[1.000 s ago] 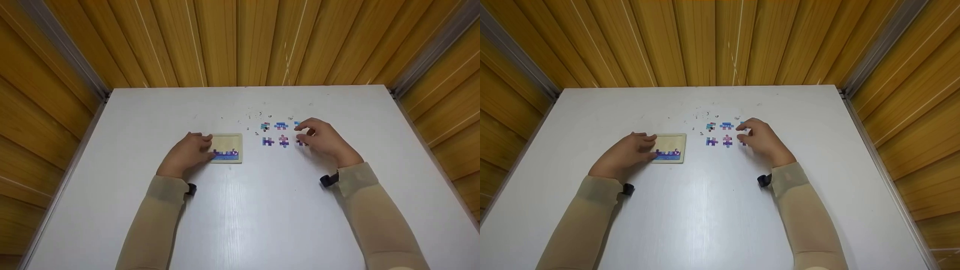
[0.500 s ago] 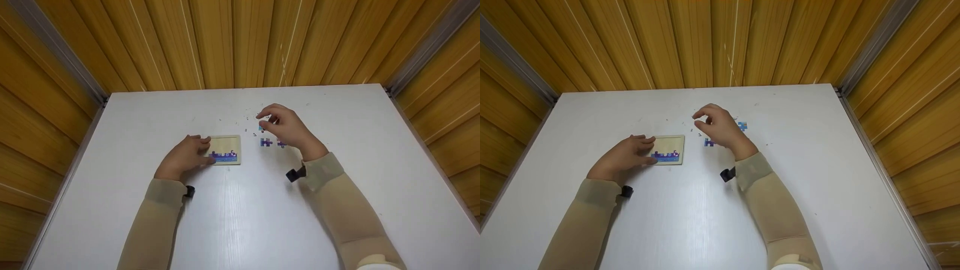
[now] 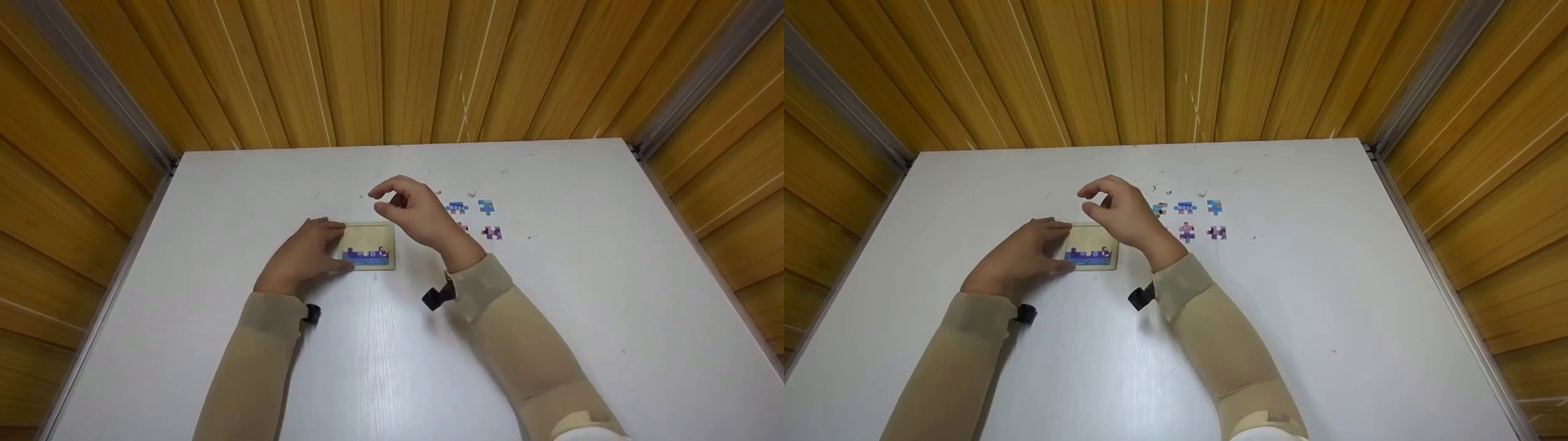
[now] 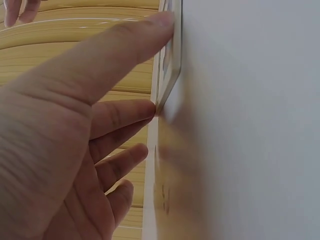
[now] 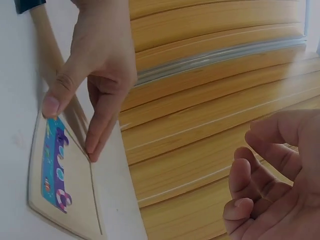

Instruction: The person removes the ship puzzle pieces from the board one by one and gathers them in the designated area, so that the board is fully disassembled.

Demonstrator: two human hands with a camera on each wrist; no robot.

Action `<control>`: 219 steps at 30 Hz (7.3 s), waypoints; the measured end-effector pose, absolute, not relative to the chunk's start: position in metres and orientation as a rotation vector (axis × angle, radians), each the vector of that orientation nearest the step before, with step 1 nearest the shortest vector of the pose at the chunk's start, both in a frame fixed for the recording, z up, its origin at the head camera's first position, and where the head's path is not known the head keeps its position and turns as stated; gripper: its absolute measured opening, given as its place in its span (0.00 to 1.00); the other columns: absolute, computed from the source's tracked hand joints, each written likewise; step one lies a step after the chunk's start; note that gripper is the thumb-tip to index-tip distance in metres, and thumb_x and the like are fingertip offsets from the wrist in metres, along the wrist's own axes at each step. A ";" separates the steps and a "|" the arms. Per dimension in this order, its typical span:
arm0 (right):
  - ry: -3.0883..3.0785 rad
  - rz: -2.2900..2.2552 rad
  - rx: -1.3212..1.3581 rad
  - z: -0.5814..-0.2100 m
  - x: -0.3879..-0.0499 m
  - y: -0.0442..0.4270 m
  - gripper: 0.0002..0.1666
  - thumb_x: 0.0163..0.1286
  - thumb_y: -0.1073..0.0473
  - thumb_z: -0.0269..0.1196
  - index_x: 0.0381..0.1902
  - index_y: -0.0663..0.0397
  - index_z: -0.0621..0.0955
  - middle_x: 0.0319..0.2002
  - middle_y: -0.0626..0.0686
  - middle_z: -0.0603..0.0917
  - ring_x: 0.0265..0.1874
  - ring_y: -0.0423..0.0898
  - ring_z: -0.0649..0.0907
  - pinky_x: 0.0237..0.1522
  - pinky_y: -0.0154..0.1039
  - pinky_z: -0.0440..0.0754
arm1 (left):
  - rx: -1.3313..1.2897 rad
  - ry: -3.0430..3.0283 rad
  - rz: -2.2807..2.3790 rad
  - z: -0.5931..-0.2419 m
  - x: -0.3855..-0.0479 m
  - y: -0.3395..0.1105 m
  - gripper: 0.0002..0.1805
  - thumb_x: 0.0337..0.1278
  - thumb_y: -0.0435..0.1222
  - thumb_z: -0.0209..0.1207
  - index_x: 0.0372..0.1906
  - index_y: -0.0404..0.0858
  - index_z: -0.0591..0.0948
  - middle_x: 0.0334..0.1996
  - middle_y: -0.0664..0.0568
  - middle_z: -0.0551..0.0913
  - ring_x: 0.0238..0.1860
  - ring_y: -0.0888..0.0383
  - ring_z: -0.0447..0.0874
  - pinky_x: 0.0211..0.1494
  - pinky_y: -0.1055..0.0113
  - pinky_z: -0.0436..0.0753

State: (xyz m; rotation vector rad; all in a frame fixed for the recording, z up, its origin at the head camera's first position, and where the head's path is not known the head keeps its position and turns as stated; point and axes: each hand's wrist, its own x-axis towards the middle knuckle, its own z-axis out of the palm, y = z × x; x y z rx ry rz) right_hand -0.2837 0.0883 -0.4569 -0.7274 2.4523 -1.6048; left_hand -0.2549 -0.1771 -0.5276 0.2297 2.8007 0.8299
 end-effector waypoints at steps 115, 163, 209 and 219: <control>2.439 -1.221 -0.748 -0.532 -0.275 0.049 0.24 0.74 0.63 0.71 0.66 0.58 0.89 0.62 0.58 0.92 0.61 0.53 0.89 0.71 0.51 0.87 | 0.387 2.859 0.711 -0.536 -0.255 -0.185 0.56 0.61 0.61 0.77 0.88 0.42 0.70 0.89 0.54 0.69 0.94 0.47 0.55 0.94 0.43 0.65; 2.571 -1.290 -0.479 -0.517 -0.265 0.202 0.14 0.73 0.62 0.77 0.54 0.48 0.95 0.61 0.52 0.94 0.54 0.50 0.84 0.57 0.40 0.83 | 0.313 2.887 0.713 -0.541 -0.256 -0.176 0.56 0.52 0.58 0.83 0.85 0.46 0.75 0.88 0.57 0.71 0.92 0.44 0.57 0.93 0.39 0.66; 2.683 -0.896 -0.580 -0.517 -0.266 0.199 0.16 0.69 0.62 0.77 0.55 0.53 0.93 0.50 0.53 0.90 0.48 0.51 0.84 0.53 0.47 0.84 | 0.274 2.894 0.705 -0.537 -0.256 -0.178 0.56 0.52 0.60 0.82 0.86 0.49 0.74 0.87 0.58 0.73 0.90 0.45 0.60 0.92 0.38 0.67; 2.614 -0.992 -0.578 -0.506 -0.260 0.180 0.13 0.74 0.57 0.77 0.54 0.47 0.93 0.51 0.50 0.90 0.46 0.51 0.82 0.49 0.46 0.82 | 0.234 2.891 0.701 -0.536 -0.255 -0.175 0.56 0.51 0.59 0.82 0.87 0.51 0.73 0.87 0.58 0.72 0.90 0.44 0.60 0.91 0.36 0.68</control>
